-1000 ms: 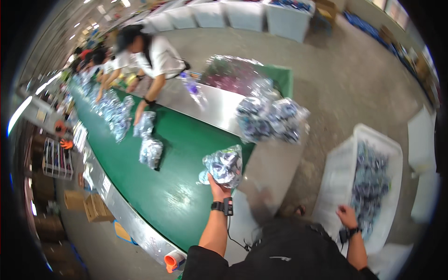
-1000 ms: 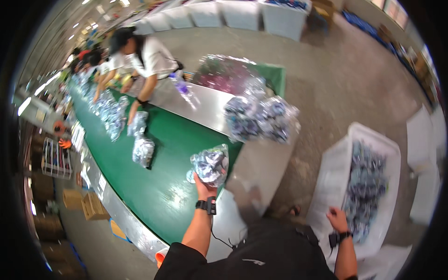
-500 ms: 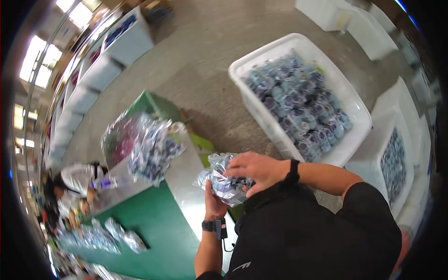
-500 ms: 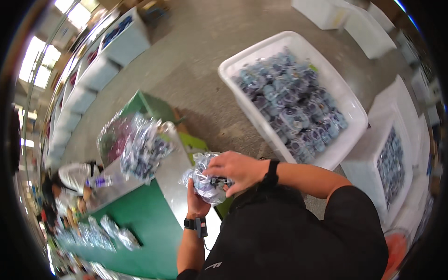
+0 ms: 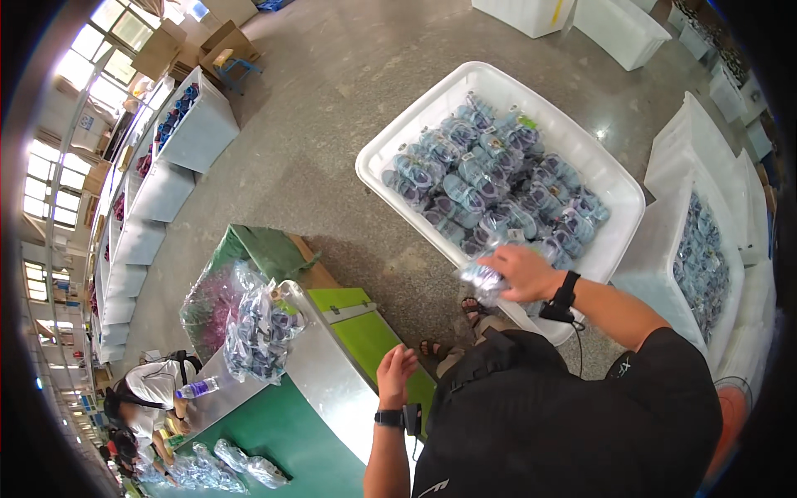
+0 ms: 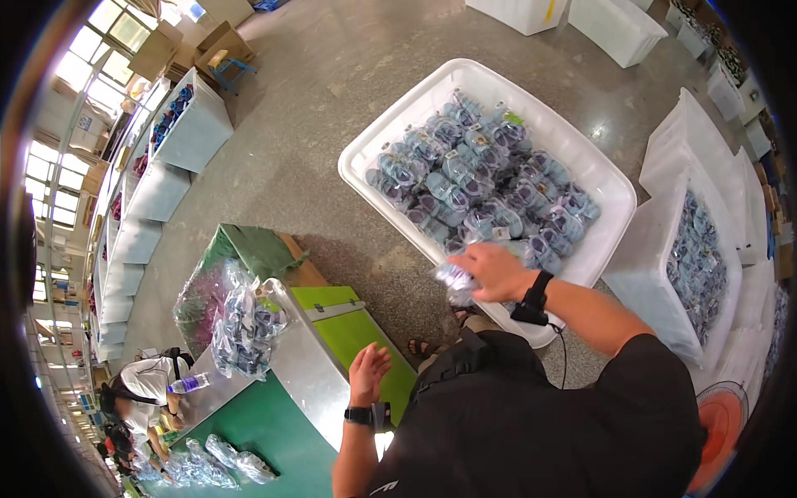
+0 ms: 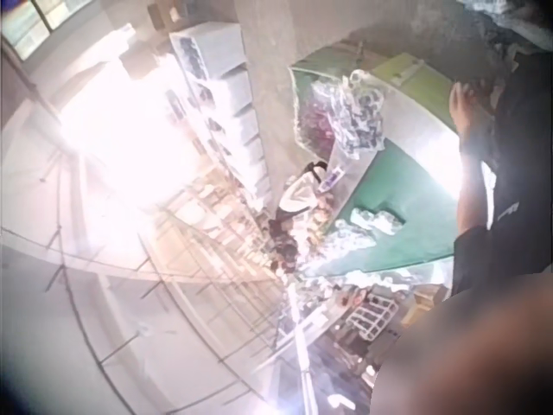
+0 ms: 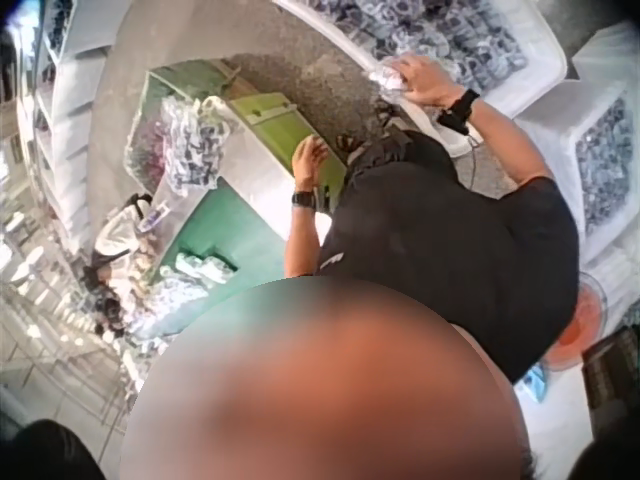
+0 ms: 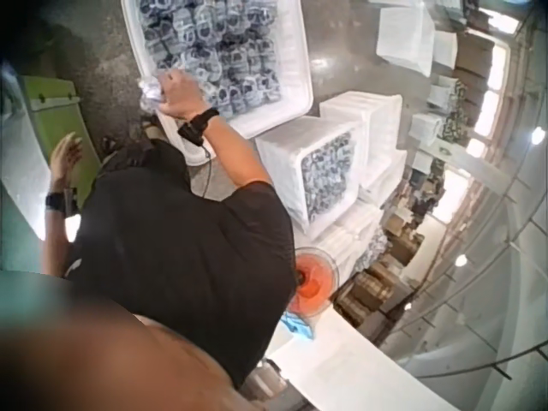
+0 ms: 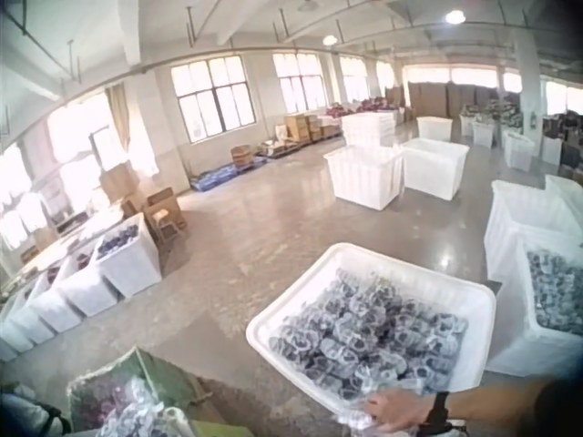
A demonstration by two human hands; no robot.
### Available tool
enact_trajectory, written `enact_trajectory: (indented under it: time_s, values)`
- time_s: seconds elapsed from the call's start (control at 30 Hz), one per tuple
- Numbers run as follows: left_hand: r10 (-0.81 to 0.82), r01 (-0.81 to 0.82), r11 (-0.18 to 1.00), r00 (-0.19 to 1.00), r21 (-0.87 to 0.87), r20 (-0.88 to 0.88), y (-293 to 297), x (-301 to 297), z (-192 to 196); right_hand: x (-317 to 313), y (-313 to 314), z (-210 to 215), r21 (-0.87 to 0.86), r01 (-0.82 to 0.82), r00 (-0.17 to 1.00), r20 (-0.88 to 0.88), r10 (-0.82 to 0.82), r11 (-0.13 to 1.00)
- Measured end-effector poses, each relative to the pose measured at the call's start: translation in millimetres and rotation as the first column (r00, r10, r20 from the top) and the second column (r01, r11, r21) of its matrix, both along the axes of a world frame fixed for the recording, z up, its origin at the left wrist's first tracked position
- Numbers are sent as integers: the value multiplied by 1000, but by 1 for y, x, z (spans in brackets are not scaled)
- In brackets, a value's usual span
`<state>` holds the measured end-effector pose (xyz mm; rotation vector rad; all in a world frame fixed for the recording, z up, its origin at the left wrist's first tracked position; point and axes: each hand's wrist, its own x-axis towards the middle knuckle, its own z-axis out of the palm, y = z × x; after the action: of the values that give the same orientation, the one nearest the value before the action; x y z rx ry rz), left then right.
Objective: The person repeatedly picks up packaged pairs of slippers from a large white bin and places them onto a green conveyor belt. The camera is head-mounted and moves erratically, causing significant motion blur. Other workers are visible in the background performing similar tasks.
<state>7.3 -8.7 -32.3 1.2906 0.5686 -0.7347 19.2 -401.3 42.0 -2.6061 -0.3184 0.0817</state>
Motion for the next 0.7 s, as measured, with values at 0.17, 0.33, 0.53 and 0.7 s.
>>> enact_trajectory:
  time_s: [0.17, 0.33, 0.53, 0.7]
  values:
    - [147, -140, 976, 989, 165, -31, 54, -44, -16, 46, -49, -13, -227, 7, 1000, 16, -3, 974]
    - [250, -239, 927, 968, 290, -2, 87, -84, -19, 95, -54, -32, -269, 51, 996, 86, -29, 962]
    - [387, -365, 880, 922, 302, -13, 116, -128, -20, 84, -22, -64, -141, 32, 994, -99, -46, 990]
    - [435, -396, 858, 899, 328, -52, 143, -159, -32, 49, 0, -90, -99, -44, 979, -204, 23, 994]
